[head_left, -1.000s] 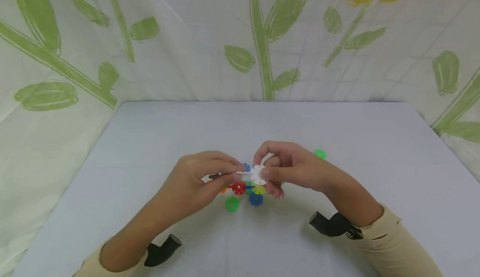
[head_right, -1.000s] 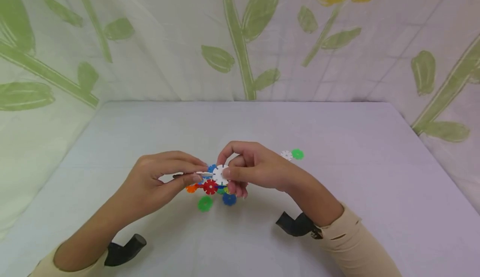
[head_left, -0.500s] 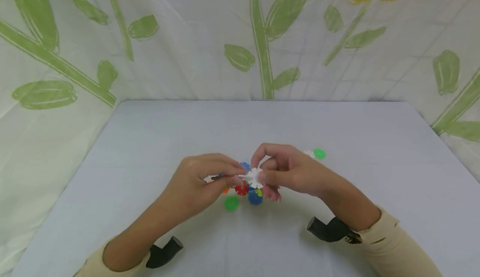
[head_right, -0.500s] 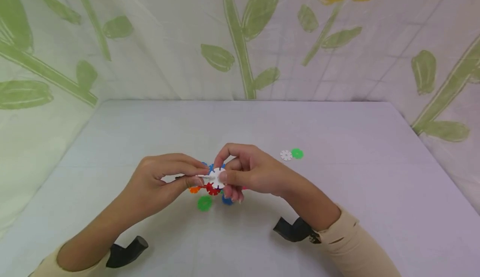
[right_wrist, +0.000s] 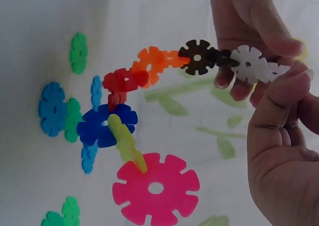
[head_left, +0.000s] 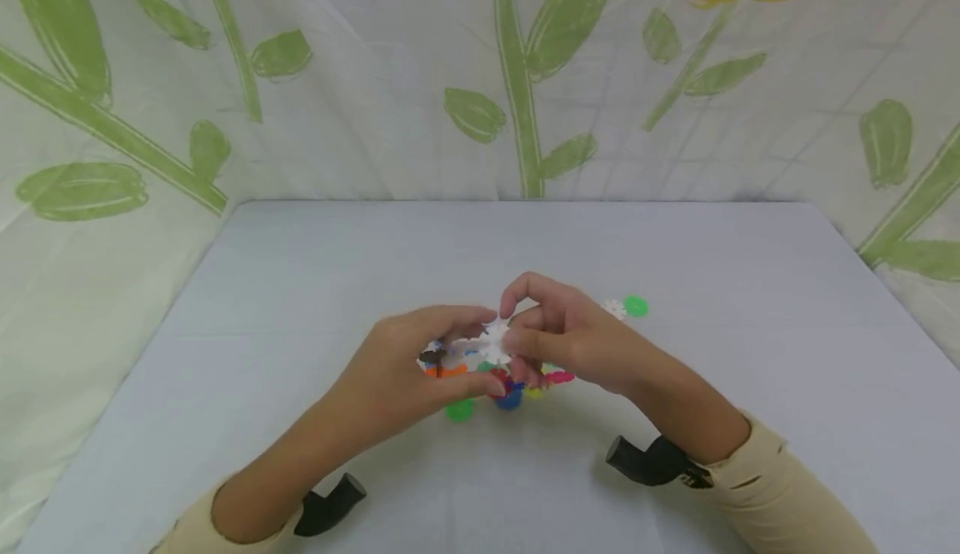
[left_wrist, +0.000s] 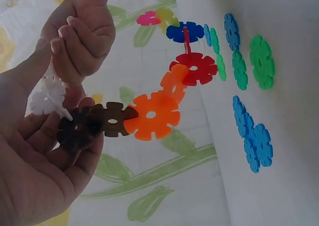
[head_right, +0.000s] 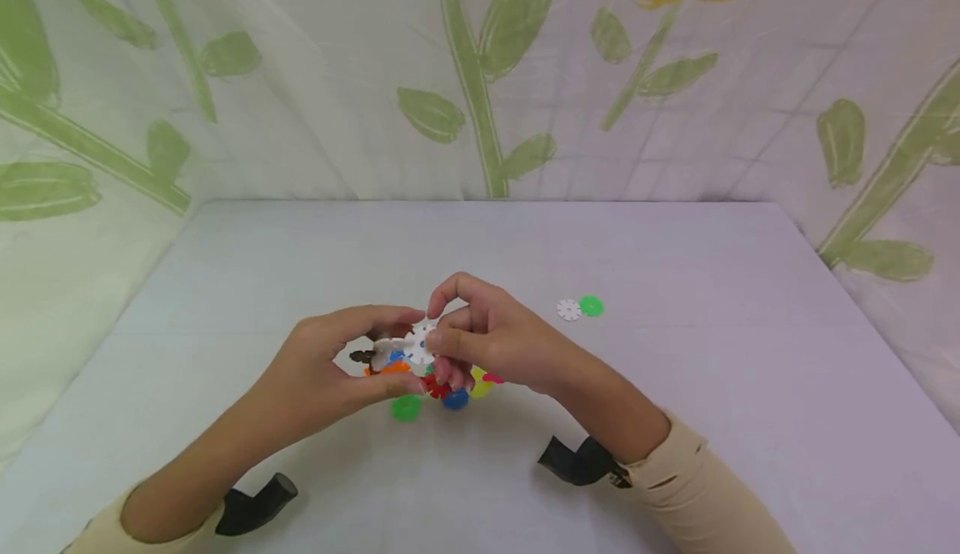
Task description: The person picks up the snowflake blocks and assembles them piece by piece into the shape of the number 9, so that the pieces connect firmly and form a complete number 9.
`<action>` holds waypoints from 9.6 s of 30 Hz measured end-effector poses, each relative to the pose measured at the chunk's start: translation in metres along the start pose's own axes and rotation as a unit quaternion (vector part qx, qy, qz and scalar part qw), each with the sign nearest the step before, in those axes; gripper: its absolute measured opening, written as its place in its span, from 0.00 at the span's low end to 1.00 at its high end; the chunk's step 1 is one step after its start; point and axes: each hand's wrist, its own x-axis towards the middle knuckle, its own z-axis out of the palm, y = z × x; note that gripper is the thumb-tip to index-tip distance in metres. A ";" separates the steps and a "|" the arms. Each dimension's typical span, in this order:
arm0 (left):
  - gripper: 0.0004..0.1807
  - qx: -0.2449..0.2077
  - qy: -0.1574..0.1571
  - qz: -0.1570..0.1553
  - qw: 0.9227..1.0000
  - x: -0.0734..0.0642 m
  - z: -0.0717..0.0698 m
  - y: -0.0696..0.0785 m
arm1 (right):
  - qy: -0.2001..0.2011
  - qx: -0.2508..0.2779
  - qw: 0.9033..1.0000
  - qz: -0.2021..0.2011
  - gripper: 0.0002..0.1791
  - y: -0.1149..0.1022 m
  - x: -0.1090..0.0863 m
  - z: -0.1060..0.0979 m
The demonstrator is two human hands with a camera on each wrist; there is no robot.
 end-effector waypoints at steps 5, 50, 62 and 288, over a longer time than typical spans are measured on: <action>0.23 0.015 -0.010 0.020 1.000 0.002 0.002 -0.002 | -0.025 -0.048 0.998 -0.019 0.05 0.001 0.002 -0.006; 0.19 0.026 -0.009 -0.038 0.999 0.001 -0.009 0.001 | 0.056 -0.455 0.882 0.104 0.05 0.004 -0.015 -0.090; 0.19 0.008 -0.007 -0.026 1.000 0.001 -0.006 0.001 | 0.012 -0.394 0.911 -0.120 0.05 -0.019 -0.010 -0.018; 0.25 0.027 0.056 0.079 0.995 0.000 -0.005 -0.005 | 0.036 -0.397 0.909 0.120 0.07 0.028 0.009 -0.043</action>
